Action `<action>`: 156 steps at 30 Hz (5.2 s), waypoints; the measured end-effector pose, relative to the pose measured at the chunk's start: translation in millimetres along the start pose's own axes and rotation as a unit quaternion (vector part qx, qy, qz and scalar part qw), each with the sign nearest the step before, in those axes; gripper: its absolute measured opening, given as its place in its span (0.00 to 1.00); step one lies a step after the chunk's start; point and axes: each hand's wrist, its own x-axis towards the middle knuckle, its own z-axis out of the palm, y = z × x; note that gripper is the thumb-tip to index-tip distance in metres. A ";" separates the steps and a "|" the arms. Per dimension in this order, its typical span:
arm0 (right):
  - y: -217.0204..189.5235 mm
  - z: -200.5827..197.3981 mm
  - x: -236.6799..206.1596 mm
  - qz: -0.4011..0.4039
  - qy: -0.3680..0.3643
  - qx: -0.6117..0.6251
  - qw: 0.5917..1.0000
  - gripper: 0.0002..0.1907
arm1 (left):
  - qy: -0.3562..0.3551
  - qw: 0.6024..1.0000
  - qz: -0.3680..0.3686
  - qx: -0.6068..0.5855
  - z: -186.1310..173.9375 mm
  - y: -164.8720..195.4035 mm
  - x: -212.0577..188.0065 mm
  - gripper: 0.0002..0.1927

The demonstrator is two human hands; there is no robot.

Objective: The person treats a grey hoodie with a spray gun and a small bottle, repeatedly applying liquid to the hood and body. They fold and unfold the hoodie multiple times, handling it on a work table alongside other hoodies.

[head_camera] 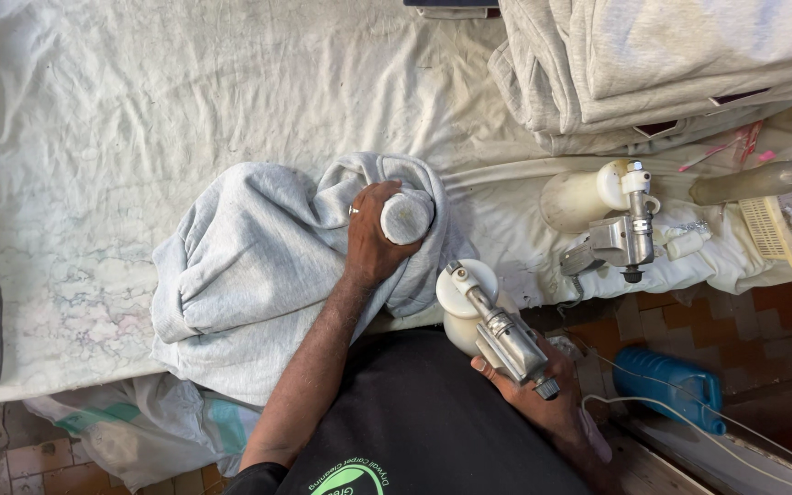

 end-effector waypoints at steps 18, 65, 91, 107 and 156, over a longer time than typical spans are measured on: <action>-4.0 12.5 1.0 -0.006 0.035 0.051 0.998 0.30 | -0.024 0.999 -0.023 0.017 2.1 -10.0 -1.5 0.47; -29.6 -14.2 12.4 0.113 0.000 0.056 0.992 0.27 | 0.011 0.999 -0.002 -0.034 -0.8 -45.8 -19.1 0.32; 138.2 77.2 123.0 -0.011 0.194 0.077 0.978 0.19 | -0.086 0.992 -0.032 0.082 -15.9 9.8 45.3 0.45; 195.3 9.6 -9.9 0.181 0.303 0.234 0.906 0.09 | 0.068 0.986 -0.057 0.141 23.2 -15.2 6.9 0.41; 31.4 -30.8 104.4 -0.077 0.126 0.519 0.842 0.19 | -0.026 0.994 -0.101 0.018 -3.3 -13.2 22.4 0.44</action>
